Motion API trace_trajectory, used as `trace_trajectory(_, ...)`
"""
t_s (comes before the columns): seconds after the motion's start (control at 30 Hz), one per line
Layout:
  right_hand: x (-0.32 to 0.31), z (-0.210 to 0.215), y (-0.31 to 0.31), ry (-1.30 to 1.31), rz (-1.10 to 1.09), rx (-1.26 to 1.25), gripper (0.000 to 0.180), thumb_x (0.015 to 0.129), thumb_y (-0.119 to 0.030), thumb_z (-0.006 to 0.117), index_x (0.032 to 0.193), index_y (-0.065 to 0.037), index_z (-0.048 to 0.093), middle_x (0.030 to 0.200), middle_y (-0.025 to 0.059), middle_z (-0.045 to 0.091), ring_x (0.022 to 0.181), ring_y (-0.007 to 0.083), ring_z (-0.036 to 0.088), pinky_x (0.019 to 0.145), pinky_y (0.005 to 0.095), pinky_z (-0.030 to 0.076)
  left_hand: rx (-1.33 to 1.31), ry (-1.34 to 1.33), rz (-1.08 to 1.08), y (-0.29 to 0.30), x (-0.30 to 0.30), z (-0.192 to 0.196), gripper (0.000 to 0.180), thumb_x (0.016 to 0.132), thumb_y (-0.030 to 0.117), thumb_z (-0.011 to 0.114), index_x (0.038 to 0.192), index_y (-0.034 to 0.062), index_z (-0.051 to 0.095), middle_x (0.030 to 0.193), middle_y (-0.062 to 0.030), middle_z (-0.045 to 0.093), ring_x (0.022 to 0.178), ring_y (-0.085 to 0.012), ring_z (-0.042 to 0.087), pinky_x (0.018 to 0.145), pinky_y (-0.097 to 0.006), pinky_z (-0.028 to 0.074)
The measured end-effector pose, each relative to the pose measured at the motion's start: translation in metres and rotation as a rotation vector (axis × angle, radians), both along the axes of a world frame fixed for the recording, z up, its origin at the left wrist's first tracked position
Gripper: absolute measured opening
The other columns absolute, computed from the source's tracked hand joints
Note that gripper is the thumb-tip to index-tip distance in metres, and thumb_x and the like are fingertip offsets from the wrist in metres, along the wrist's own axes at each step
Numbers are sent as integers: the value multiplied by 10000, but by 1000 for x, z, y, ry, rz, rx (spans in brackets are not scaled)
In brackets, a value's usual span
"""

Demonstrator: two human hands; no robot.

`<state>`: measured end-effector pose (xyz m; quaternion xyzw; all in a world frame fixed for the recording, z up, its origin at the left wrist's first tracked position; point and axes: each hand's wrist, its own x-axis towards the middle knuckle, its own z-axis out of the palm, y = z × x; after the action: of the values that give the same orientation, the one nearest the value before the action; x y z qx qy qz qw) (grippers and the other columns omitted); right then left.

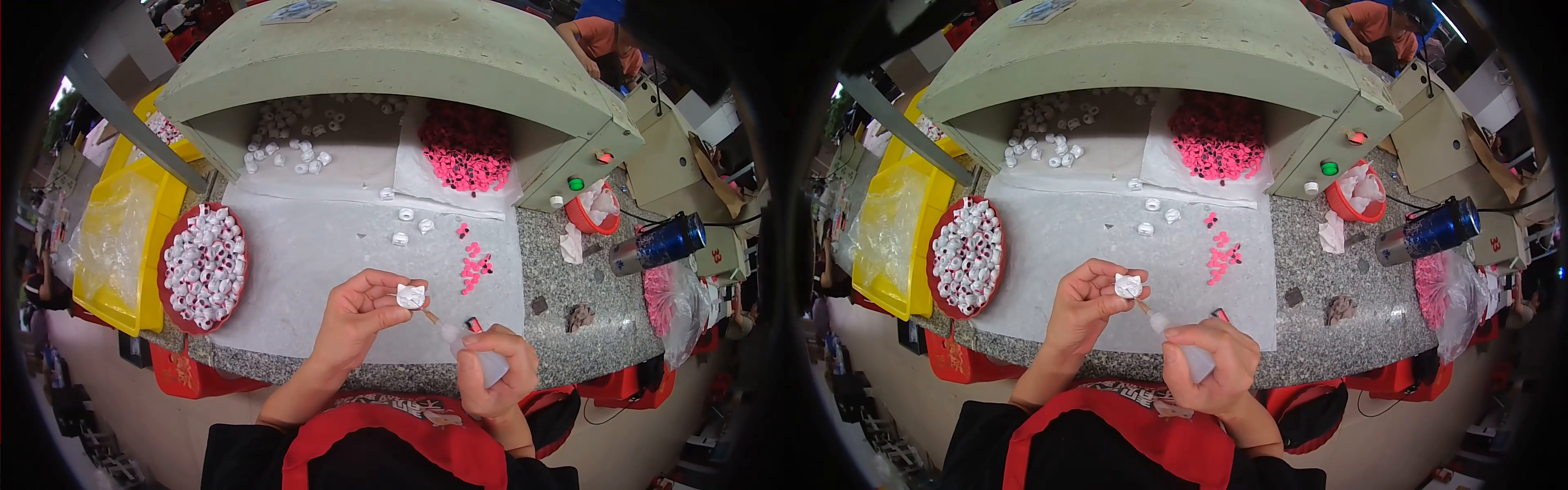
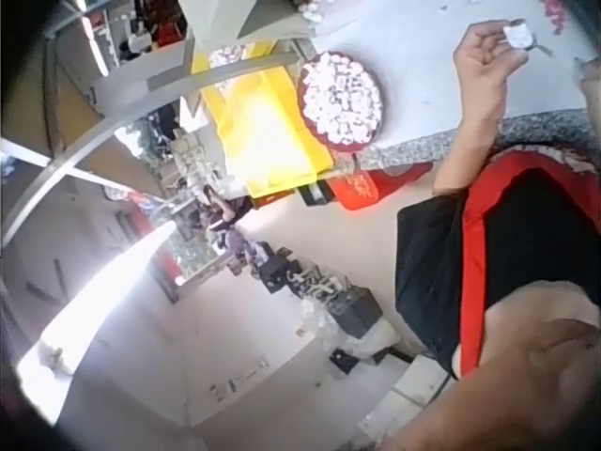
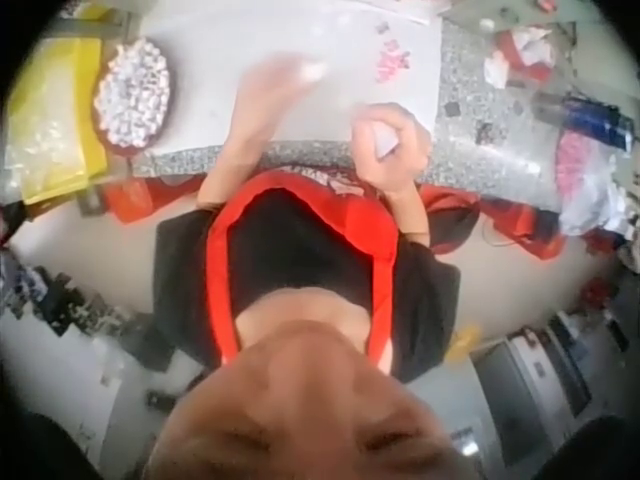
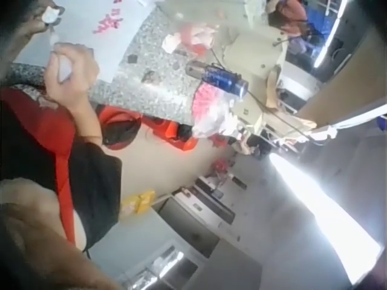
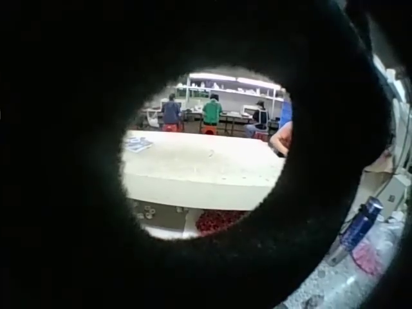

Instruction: Manually assemble small white plastic components into red plastic frames at a production workbench.

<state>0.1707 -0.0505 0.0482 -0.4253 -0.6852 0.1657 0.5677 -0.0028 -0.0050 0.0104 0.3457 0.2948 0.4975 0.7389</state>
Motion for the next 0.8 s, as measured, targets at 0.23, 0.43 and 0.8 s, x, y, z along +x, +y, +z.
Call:
trace_trajectory(0.23, 3, 1, 0, -21, -30, 26, 161, 660, 24, 617, 809, 6, 557, 641, 81, 600, 447, 173, 523, 419, 263, 399, 13, 13, 19, 0, -2, 0, 296, 731, -99, 590, 1004, -5, 523, 1052, -194, 586, 928, -247, 612, 840, -347, 484)
trace_trajectory(0.43, 1, 3, -1, -17, -10, 7, 163, 663, 14, 623, 815, 2, 564, 647, 95, 603, 474, 180, 555, 431, 259, 410, 38, 51, 33, 0, -1, 0, 293, 730, -100, 587, 1002, -12, 523, 1055, -200, 584, 937, -258, 610, 849, -353, 482)
trace_trajectory(0.8, 55, -84, 54, 584, -201, -806, 115, 721, -31, 613, 787, -4, 523, 685, 62, 583, 596, 110, 556, 491, 239, 436, 20, 106, 63, 3, 5, -11, 313, 732, -113, 563, 1030, -28, 522, 1018, -178, 600, 926, -236, 603, 836, -354, 492)
